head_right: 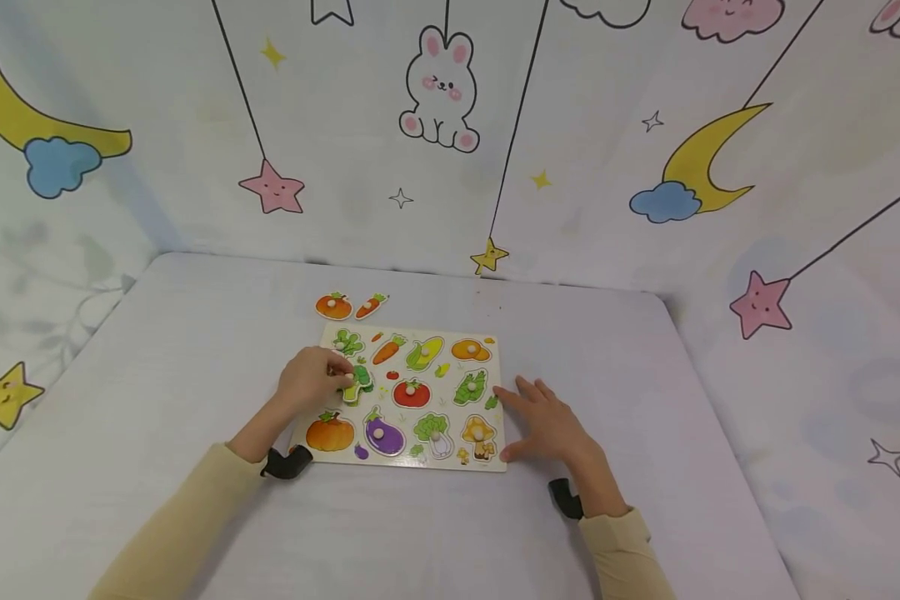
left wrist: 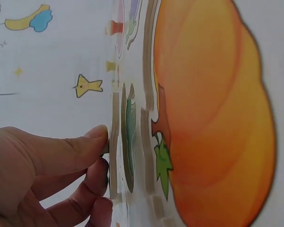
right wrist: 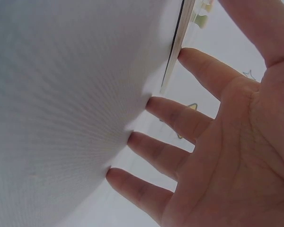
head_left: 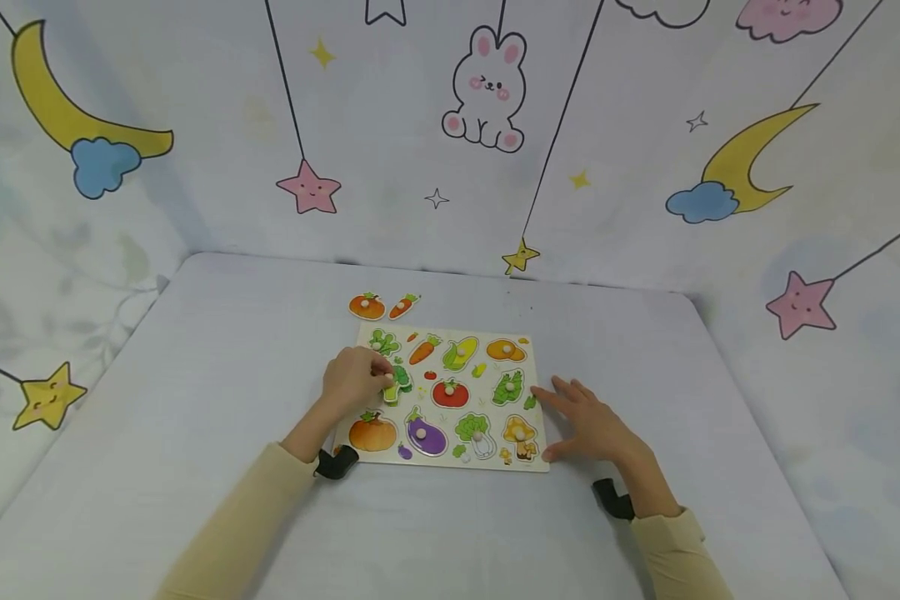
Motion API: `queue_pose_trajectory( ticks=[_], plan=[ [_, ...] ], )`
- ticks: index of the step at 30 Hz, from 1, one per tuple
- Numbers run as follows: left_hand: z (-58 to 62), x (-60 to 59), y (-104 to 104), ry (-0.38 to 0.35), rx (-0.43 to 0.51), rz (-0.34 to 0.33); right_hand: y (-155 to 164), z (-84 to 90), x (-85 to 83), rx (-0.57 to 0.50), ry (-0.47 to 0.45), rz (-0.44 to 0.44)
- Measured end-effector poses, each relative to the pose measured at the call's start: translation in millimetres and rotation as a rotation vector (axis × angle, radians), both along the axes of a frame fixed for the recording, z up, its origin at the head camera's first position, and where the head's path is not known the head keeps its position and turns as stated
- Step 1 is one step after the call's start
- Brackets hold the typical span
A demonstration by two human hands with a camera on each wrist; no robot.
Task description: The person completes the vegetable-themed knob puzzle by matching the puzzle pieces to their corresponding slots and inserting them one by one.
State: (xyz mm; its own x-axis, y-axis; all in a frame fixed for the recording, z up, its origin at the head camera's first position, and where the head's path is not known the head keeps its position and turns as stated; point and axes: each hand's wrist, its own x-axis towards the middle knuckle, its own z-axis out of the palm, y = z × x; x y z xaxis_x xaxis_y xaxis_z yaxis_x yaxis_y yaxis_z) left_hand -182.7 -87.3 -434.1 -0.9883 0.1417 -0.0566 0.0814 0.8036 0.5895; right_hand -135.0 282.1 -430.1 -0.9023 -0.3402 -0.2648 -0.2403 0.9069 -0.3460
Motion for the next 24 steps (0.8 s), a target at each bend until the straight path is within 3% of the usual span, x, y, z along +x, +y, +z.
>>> queue_pose_trajectory(
  ticks=[12, 24],
  plan=[
    [-4.8, 0.2, 5.7, -0.031, -0.046, -0.039, 0.1, 0.0, -0.2, -0.004, -0.005, -0.004],
    [-1.0, -1.3, 8.1, -0.041, -0.121, -0.027, -0.5, 2.1, -0.9, 0.009, -0.006, 0.002]
  ],
)
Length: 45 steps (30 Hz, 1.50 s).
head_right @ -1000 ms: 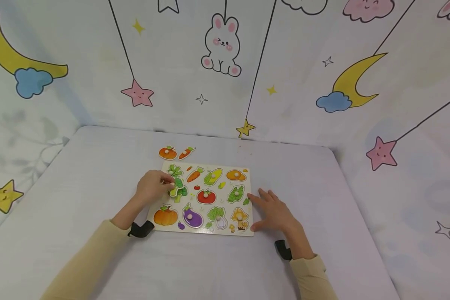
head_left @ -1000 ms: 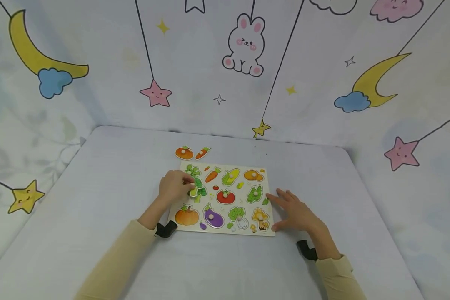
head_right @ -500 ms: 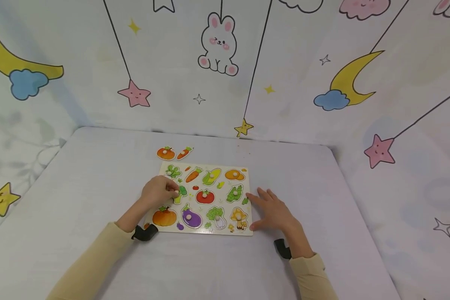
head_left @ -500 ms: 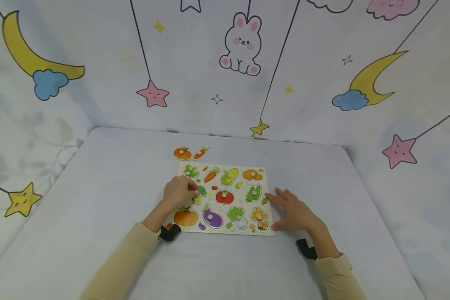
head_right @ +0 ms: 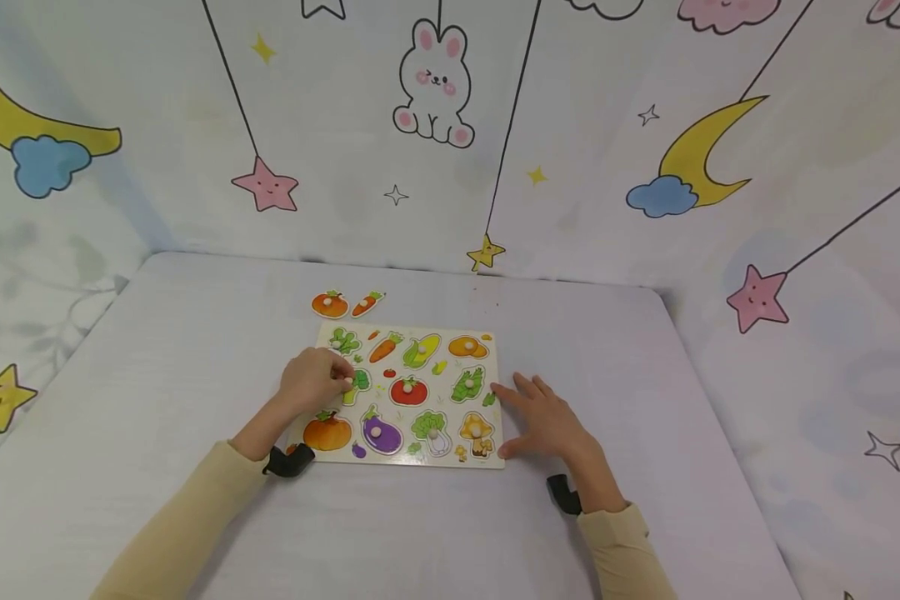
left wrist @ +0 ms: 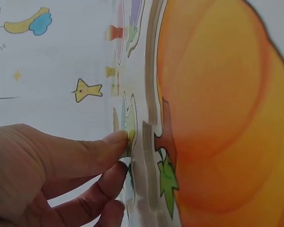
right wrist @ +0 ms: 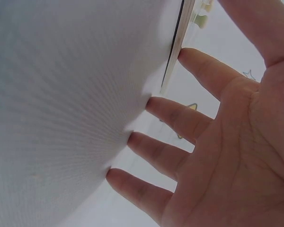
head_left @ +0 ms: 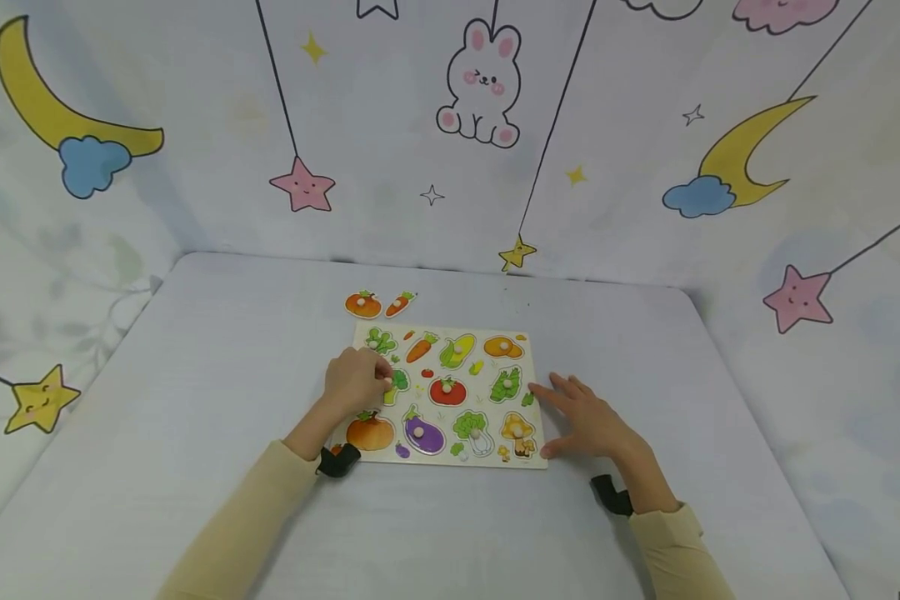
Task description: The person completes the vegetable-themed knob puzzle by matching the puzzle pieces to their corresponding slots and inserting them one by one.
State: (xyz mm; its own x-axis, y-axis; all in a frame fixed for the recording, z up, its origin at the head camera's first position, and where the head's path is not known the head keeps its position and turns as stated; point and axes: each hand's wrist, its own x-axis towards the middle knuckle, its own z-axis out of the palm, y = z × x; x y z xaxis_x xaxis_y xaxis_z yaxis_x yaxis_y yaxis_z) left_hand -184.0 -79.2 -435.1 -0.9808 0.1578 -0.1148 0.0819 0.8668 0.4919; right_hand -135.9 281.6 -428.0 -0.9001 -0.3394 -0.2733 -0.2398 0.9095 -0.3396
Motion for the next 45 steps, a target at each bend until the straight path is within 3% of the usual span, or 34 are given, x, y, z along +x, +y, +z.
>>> queue_pose_trajectory(
  ticks=[11, 15, 19, 22, 25, 28, 32, 35, 40, 45],
  plan=[
    [-1.0, -0.7, 0, 0.005, -0.024, 0.0, -1, 2.2, -1.4, 0.001, -0.009, -0.005],
    [7.6, -5.4, -7, 0.044, 0.045, -0.004, -1, 0.6, -0.5, -0.004, -0.015, -0.007],
    [16.9, -35.4, -23, 0.125, 0.192, 0.081, 3, 0.2, -0.3, -0.004, -0.001, -0.004],
    [12.4, -67.3, -36, 0.176, 0.277, 0.182, 5, -1.4, 0.1, -0.014, -0.002, -0.011],
    [3.1, -92.6, -47, 0.142, 0.342, 0.259, 5, -3.2, 1.0, -0.034, -0.017, -0.017],
    [-5.6, -107.9, -54, 0.054, 0.402, 0.295, 3, -3.7, 1.6, -0.04, -0.018, -0.014],
    [-13.2, -116.2, -57, -0.051, 0.459, 0.329, 0, -3.2, 2.2, -0.043, -0.008, -0.015],
    [-17.9, -117.3, -56, -0.102, 0.42, 0.343, -2, -3.2, 3.4, -0.047, -0.016, -0.015],
    [-23.2, -118.8, -52, -0.07, 0.302, 0.329, -3, -2.8, 4.1, -0.023, -0.009, -0.008],
    [-23.9, -122.2, -49, -0.035, 0.26, 0.299, 0, -3.1, 3.1, -0.018, 0.008, -0.01]
  ],
)
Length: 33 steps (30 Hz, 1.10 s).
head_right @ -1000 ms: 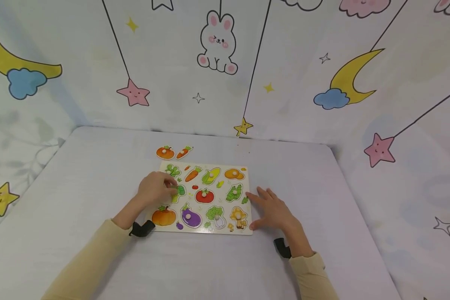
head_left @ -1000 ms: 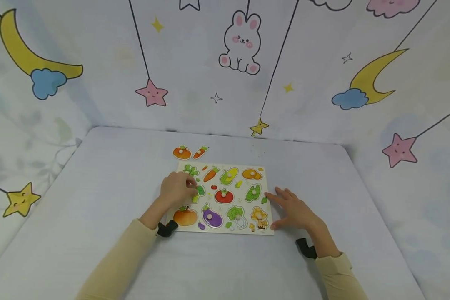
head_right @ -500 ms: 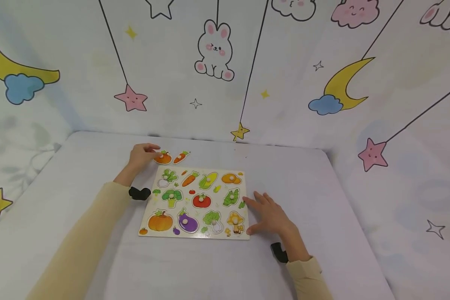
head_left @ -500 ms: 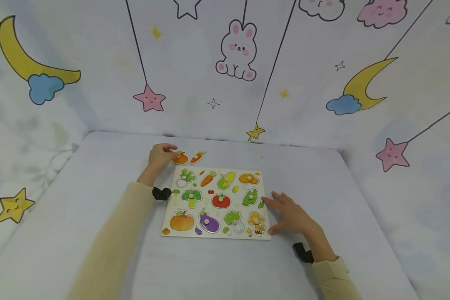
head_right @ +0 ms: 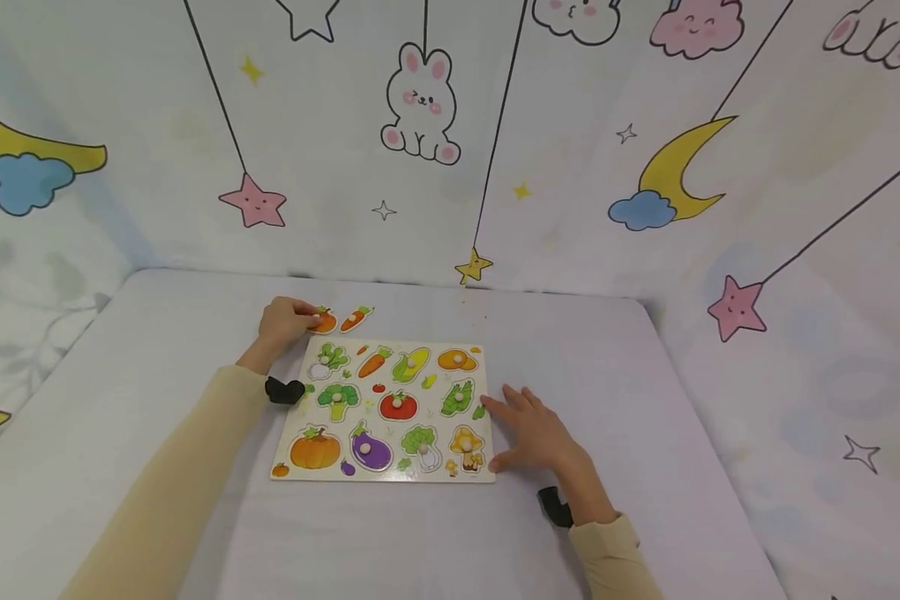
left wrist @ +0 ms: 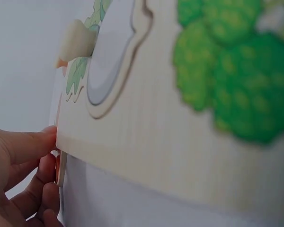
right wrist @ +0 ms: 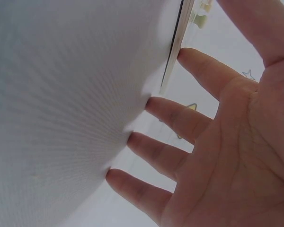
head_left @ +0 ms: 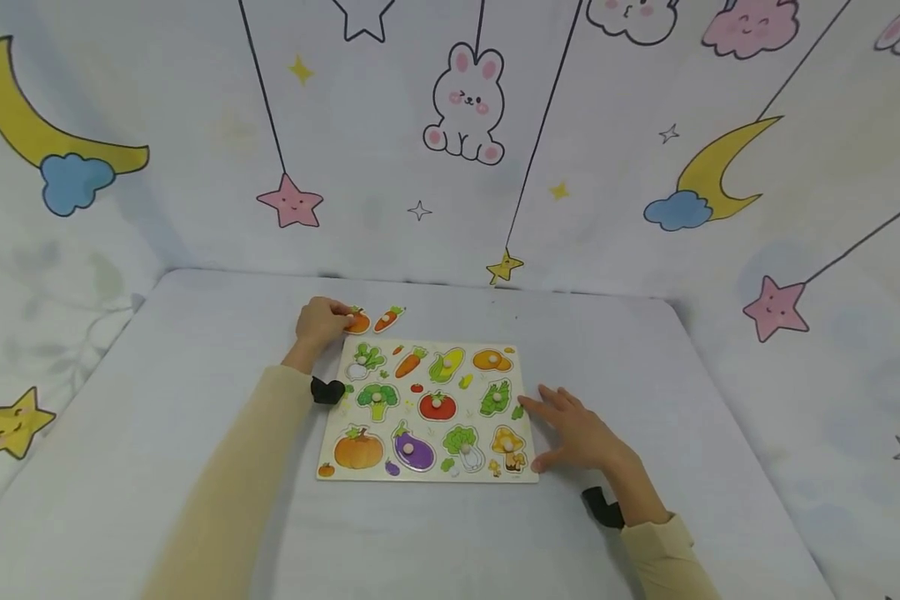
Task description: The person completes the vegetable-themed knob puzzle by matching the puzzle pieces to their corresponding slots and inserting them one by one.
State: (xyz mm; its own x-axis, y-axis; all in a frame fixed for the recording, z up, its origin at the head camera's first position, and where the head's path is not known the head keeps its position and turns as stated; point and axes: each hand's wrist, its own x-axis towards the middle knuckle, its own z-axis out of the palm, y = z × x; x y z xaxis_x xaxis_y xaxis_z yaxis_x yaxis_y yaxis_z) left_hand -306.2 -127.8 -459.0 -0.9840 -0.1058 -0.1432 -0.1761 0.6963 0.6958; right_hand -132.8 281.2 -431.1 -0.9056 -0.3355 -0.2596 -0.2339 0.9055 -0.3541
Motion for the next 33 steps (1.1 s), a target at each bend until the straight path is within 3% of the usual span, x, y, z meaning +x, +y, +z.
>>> queue_pose_trajectory(
  ticks=[7, 11, 14, 20, 26, 30, 33],
  plan=[
    [8.3, 7.5, -10, 0.047, -0.055, 0.023, -3, -3.9, -3.8, 0.002, 0.0, 0.012],
    [20.4, 24.0, -13, 0.108, -0.069, 0.046, -5, -4.4, -4.3, -0.001, 0.0, 0.001],
    [27.7, 47.9, -12, 0.138, -0.078, 0.031, -7, -6.1, -3.1, 0.001, -0.005, 0.003],
    [33.4, 111.1, -2, 0.21, -0.085, -0.068, -8, -4.6, -0.9, 0.017, 0.005, 0.024],
    [27.7, 168.2, 7, 0.172, -0.089, -0.131, -5, 1.1, -2.0, 0.042, 0.021, 0.029],
    [24.3, 192.7, 11, 0.163, -0.095, -0.144, -4, 2.5, -1.8, 0.043, 0.016, 0.029],
    [21.5, 200.9, 14, 0.169, -0.109, -0.165, -3, 1.8, -0.8, 0.035, 0.013, 0.027]
  ],
)
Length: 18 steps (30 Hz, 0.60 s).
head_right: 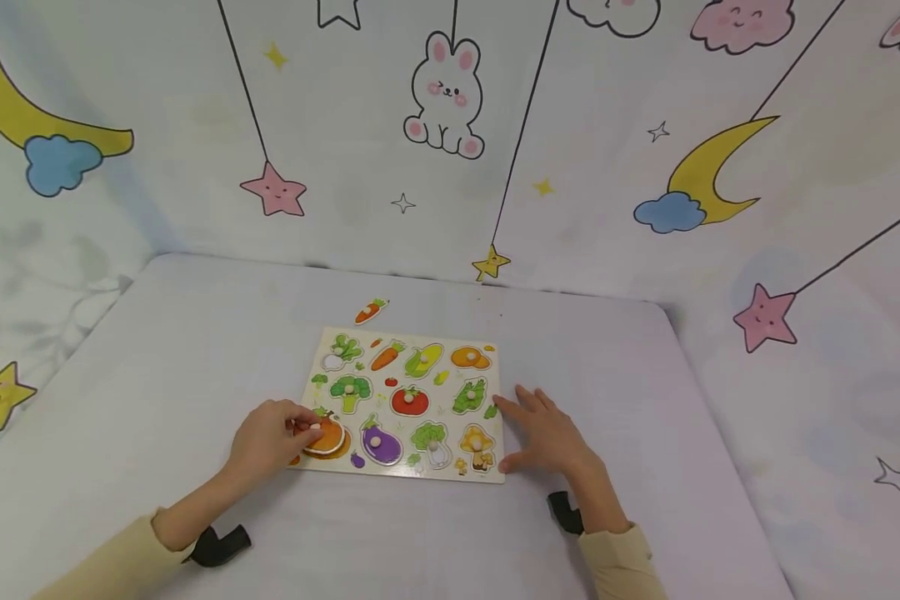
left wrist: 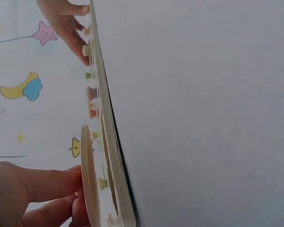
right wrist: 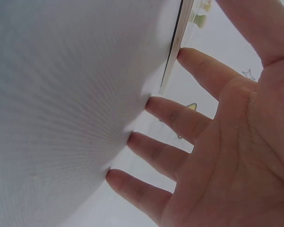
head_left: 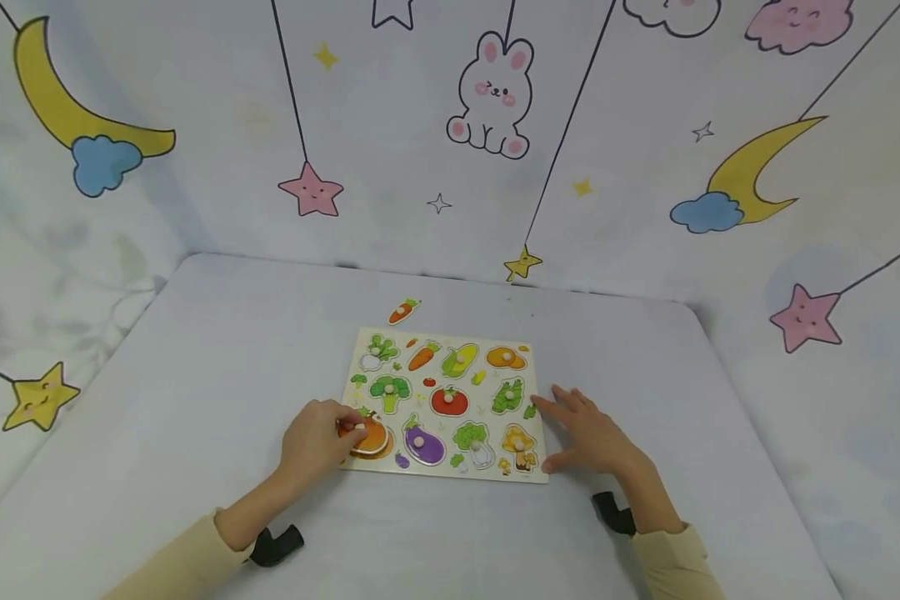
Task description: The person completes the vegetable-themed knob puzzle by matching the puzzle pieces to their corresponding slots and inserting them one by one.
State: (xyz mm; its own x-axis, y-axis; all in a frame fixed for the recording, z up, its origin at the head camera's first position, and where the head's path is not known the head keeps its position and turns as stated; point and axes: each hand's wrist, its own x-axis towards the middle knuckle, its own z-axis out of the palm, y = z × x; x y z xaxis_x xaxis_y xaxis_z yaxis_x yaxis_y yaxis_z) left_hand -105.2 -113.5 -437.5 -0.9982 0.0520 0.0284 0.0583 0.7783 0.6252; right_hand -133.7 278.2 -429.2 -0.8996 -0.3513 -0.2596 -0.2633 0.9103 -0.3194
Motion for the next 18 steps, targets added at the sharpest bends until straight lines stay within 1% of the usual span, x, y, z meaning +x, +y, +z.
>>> queue_pose_trajectory(
  ticks=[2, 9, 18],
  plan=[
    [-1.4, 1.2, 2.1, -0.002, -0.014, -0.014, 0.8, -0.2, 0.8, -0.011, 0.0, -0.007],
    [-4.7, 1.6, 5.0, -0.063, -0.018, -0.034, 0.7, -0.9, 1.4, -0.019, -0.006, -0.022],
    [-7.3, -1.4, 10.3, -0.085, -0.035, -0.044, -0.6, 2.1, 1.4, -0.014, 0.007, 0.002]
  ],
)
